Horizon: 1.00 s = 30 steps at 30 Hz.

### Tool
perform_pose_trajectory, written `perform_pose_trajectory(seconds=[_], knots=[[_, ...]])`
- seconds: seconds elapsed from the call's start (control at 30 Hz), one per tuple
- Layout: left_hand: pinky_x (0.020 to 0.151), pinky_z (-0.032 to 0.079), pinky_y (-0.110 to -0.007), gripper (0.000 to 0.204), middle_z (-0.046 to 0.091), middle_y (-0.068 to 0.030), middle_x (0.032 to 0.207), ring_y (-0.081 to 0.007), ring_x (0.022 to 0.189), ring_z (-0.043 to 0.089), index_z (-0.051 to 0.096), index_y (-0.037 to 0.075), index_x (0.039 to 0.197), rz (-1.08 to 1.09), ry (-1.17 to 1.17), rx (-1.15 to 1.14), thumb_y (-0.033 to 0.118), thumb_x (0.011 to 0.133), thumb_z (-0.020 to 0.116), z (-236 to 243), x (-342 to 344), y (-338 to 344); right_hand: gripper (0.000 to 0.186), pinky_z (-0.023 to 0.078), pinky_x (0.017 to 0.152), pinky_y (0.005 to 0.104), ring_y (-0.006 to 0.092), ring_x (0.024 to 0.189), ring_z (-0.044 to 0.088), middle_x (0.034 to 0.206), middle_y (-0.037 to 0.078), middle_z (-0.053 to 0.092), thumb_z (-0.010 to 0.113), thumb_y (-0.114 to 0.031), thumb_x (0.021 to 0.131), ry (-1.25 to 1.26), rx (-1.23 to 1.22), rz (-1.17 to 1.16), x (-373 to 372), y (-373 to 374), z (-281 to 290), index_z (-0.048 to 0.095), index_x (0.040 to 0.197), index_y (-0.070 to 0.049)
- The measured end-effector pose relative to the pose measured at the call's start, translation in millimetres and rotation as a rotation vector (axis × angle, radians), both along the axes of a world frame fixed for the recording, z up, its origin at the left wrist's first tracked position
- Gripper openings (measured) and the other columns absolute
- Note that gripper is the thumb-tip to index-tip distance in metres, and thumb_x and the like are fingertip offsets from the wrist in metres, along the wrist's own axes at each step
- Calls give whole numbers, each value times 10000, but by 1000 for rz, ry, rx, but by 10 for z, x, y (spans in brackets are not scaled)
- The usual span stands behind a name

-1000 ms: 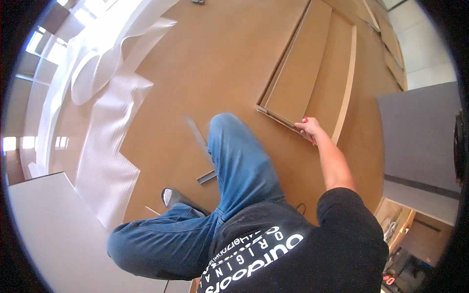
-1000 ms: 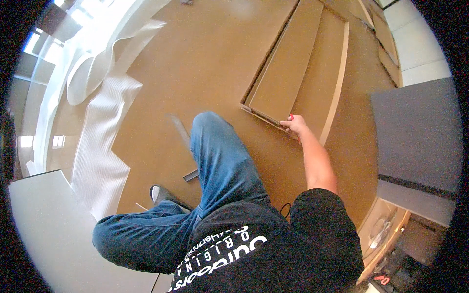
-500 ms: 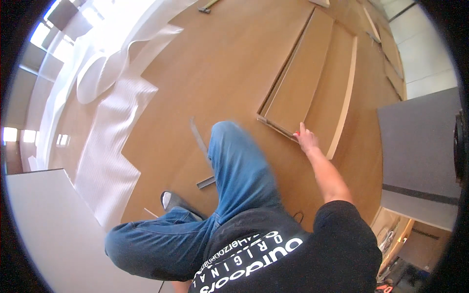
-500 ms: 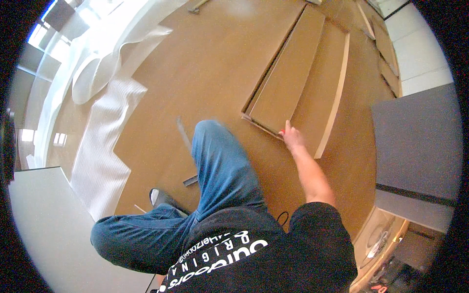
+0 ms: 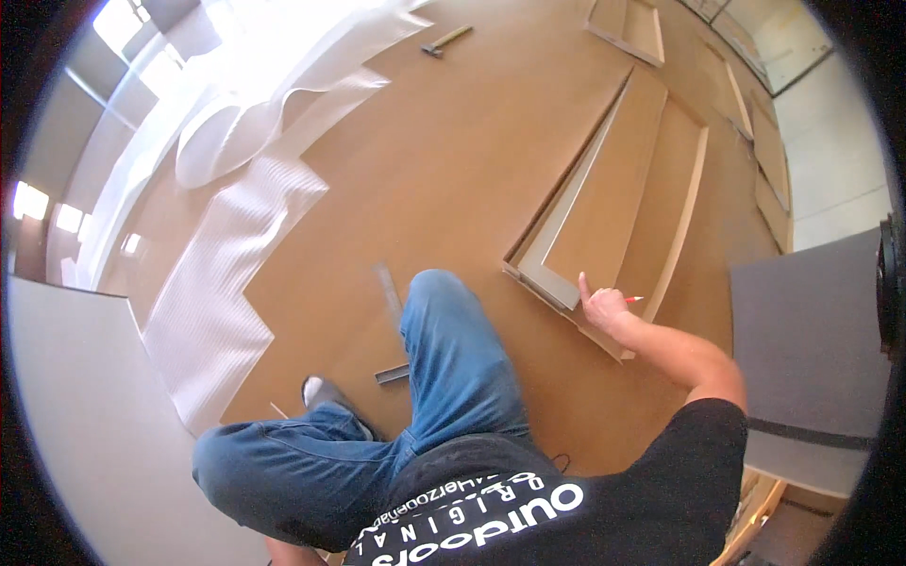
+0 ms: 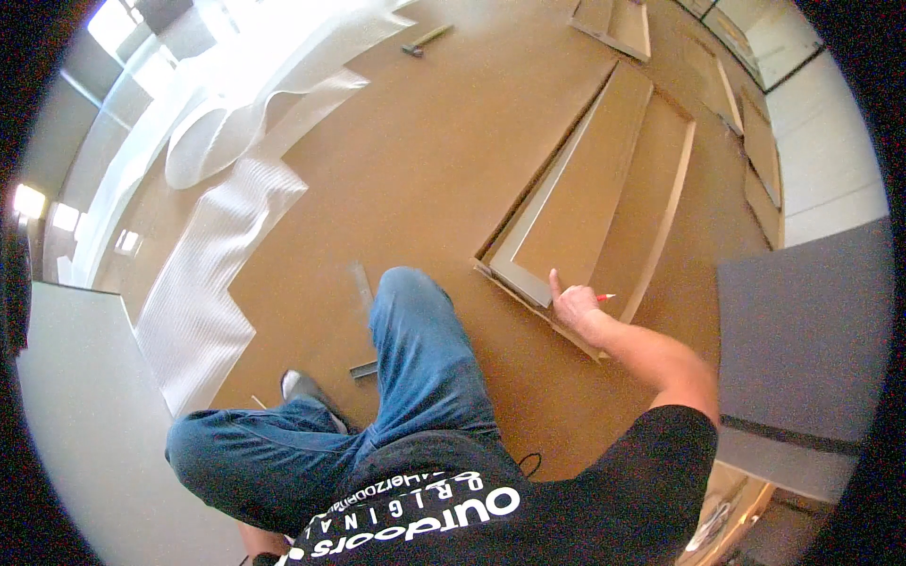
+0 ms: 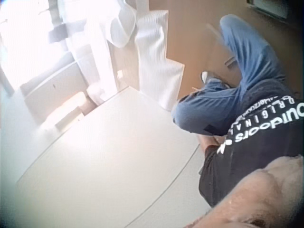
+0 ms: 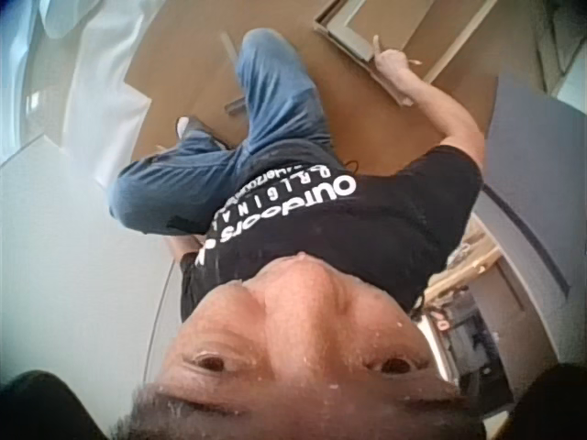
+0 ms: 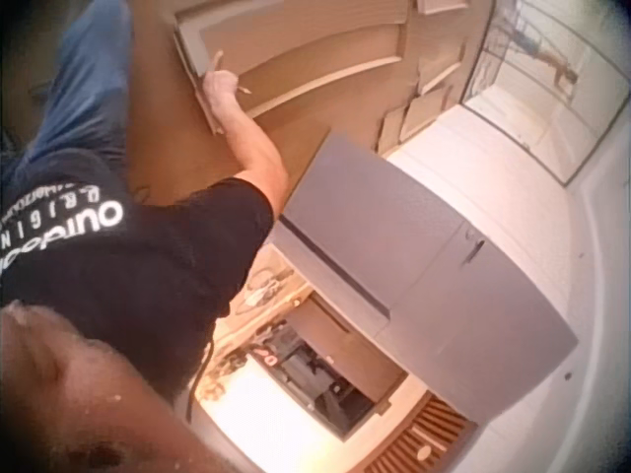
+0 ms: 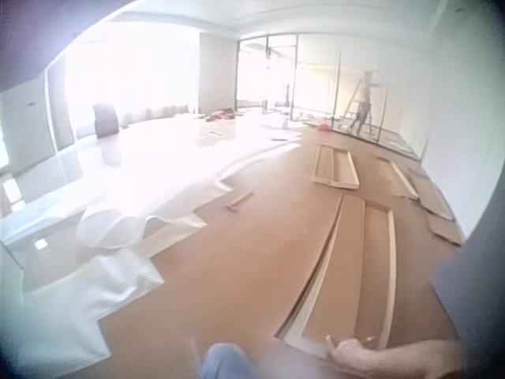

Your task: The person installs laminate flooring by laying down underlayment, positioning floor planks, tapping them together with a hammer, and marking planks with a pencil and square for cutting.

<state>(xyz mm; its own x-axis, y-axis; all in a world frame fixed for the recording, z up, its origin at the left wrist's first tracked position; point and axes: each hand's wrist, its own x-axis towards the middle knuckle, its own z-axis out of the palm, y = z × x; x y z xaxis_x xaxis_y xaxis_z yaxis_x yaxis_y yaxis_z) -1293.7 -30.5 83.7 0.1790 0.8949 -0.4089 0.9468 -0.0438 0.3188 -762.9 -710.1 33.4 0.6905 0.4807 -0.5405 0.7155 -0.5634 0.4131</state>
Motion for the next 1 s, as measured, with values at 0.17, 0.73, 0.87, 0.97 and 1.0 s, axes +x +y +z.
perform_pose_trajectory(seconds=[0.17, 0.73, 0.87, 0.97, 1.0], knots=[[845, 545, -325, 425, 660, -98, 1135, -182, 983, 649, 539, 13, 1380, -179, -493, -231, 277, 1055, 607, 315, 1139, 488, 801, 565, 536, 445, 273, 667, 727, 796, 139, 728, 543, -119, 930, -10, 287, 159, 256, 1250, 771, 185, 1631, 24], [718, 551, -295, 272, 698, -42, 1047, -123, 861, 659, 625, 9, 1238, 31, -1210, -987, 41, 968, 641, -623, 3206, -249, 433, 519, 618, 339, 184, 710, 682, 796, 61, 727, 570, -430, 1036, 386, 1475, -907, 208, 2613, 260, 709, 997, -22], [949, 553, -337, 313, 709, -95, 1182, -188, 1088, 680, 616, -14, 1268, -29, -1358, -890, 44, 962, 643, -372, 3144, 230, 602, 377, 507, 273, 193, 790, 684, 1072, 58, 708, 553, -608, 1004, 198, 1398, -1528, 754, 1857, 27, 596, 1221, -47], [985, 542, -351, 349, 700, -109, 1220, -200, 1108, 675, 615, -24, 1281, -9, -1432, -849, 52, 943, 651, -133, 2950, 737, 920, 330, 487, 238, 230, 912, 714, 1405, 130, 617, 557, -742, 937, 366, 1626, -1709, 1253, 2010, -192, 406, 1483, -16], [1000, 537, -358, 376, 692, -118, 1248, -206, 1119, 673, 613, -31, 1294, 24, -1442, -814, 55, 931, 656, -73, 2743, 963, 884, 320, 487, 244, 184, 941, 684, 1316, 98, 627, 564, -770, 917, 403, 1712, -1774, 1356, 2381, -334, 473, 1421, -50]])
